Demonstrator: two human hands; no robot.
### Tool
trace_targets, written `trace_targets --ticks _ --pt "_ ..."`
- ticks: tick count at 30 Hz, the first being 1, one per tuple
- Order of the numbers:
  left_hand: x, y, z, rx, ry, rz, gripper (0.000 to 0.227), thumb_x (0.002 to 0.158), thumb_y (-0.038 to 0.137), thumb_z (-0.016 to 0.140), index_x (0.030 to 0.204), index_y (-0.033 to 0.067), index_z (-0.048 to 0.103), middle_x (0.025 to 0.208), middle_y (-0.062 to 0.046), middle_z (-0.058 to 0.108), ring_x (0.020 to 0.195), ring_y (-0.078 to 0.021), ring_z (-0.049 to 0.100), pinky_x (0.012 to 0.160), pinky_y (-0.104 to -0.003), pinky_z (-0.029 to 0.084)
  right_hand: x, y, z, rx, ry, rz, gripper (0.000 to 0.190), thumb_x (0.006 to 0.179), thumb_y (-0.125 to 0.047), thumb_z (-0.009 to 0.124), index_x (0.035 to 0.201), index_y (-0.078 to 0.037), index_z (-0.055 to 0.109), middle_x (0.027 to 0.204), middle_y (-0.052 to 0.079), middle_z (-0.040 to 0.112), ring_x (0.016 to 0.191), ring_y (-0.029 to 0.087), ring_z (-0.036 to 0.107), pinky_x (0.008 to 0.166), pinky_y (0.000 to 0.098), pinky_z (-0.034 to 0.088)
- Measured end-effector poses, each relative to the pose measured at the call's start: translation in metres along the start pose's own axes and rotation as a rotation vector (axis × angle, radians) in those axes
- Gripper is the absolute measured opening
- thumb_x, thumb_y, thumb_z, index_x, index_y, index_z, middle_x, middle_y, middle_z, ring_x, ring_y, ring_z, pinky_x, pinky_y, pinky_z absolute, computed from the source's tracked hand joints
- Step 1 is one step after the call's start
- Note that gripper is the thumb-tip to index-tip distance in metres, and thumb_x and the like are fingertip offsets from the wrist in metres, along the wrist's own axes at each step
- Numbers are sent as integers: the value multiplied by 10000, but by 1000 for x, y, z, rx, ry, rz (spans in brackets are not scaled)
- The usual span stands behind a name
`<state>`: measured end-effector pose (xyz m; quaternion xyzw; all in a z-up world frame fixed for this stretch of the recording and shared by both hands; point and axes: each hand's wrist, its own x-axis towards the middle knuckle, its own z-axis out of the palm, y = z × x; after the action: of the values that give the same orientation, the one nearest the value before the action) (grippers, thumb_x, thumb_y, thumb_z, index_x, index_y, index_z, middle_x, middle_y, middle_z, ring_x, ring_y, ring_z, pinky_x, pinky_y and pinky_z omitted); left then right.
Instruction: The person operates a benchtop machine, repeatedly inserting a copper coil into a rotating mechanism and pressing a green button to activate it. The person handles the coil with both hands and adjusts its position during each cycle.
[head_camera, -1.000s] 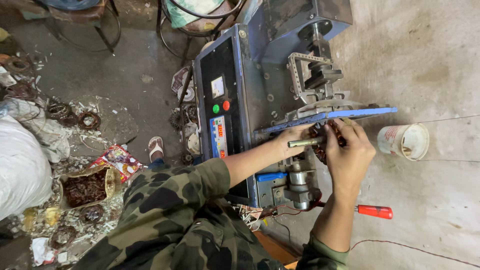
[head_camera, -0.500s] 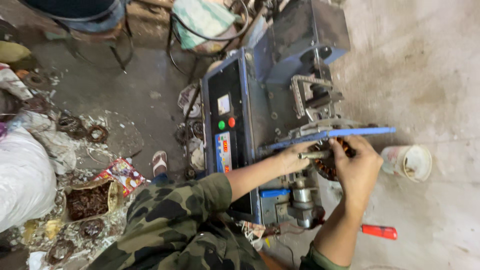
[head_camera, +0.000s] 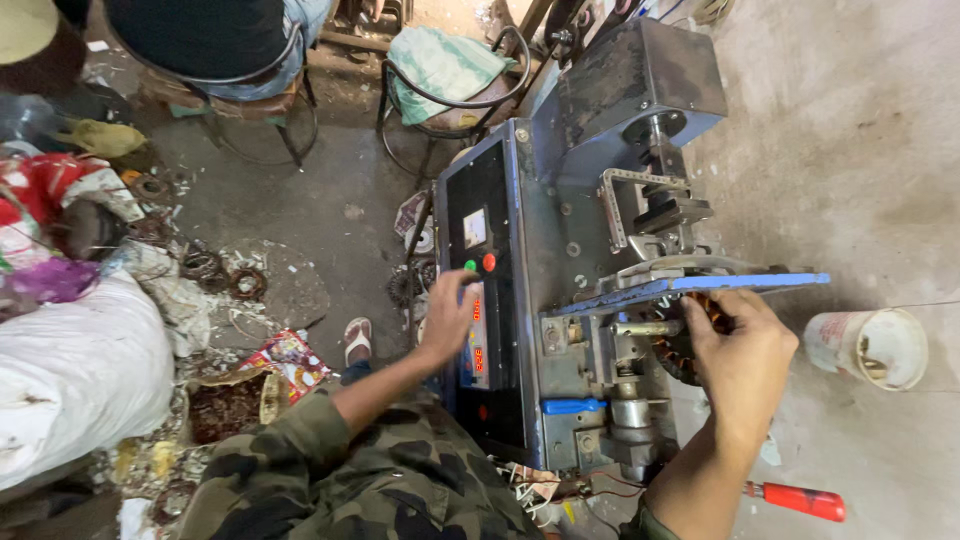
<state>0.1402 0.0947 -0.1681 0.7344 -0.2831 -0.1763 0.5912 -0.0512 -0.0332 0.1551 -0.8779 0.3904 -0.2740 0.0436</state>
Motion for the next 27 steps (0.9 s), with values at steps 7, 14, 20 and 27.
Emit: trace_targets --ticks 7,14,20,27 --pt "14 -94 21 -88 -221 -213 606 1070 452 425 1510 36 432 1475 -207 512 1356 -362 470 1131 -463 350 2 -1 -1 17 -8 2 255 895 -95 824 1115 17 760 1092 176 749 922 326 731 860 370 547" --pt "22 -94 22 163 -164 49 539 1057 362 444 1499 56 479 1488 -167 544 1361 -363 486 1151 -444 357 3 11 1 -17 5 -89 257 895 -88 843 1116 18 767 1121 183 744 987 335 730 903 368 547" --pt "14 -102 21 171 -117 225 557 1081 333 496 1536 16 450 1482 -203 529 1329 -377 492 1129 -466 371 -3 26 2 -12 -37 -94 225 930 -61 836 1124 23 758 1112 173 746 976 311 728 941 361 546" --pt "41 -56 -24 509 -376 211 595 999 505 507 1470 143 524 1350 -85 619 1207 -349 546 927 -472 481 -4 21 -1 -35 -37 -90 214 929 -60 850 1098 30 754 1076 177 739 933 322 719 922 369 543"
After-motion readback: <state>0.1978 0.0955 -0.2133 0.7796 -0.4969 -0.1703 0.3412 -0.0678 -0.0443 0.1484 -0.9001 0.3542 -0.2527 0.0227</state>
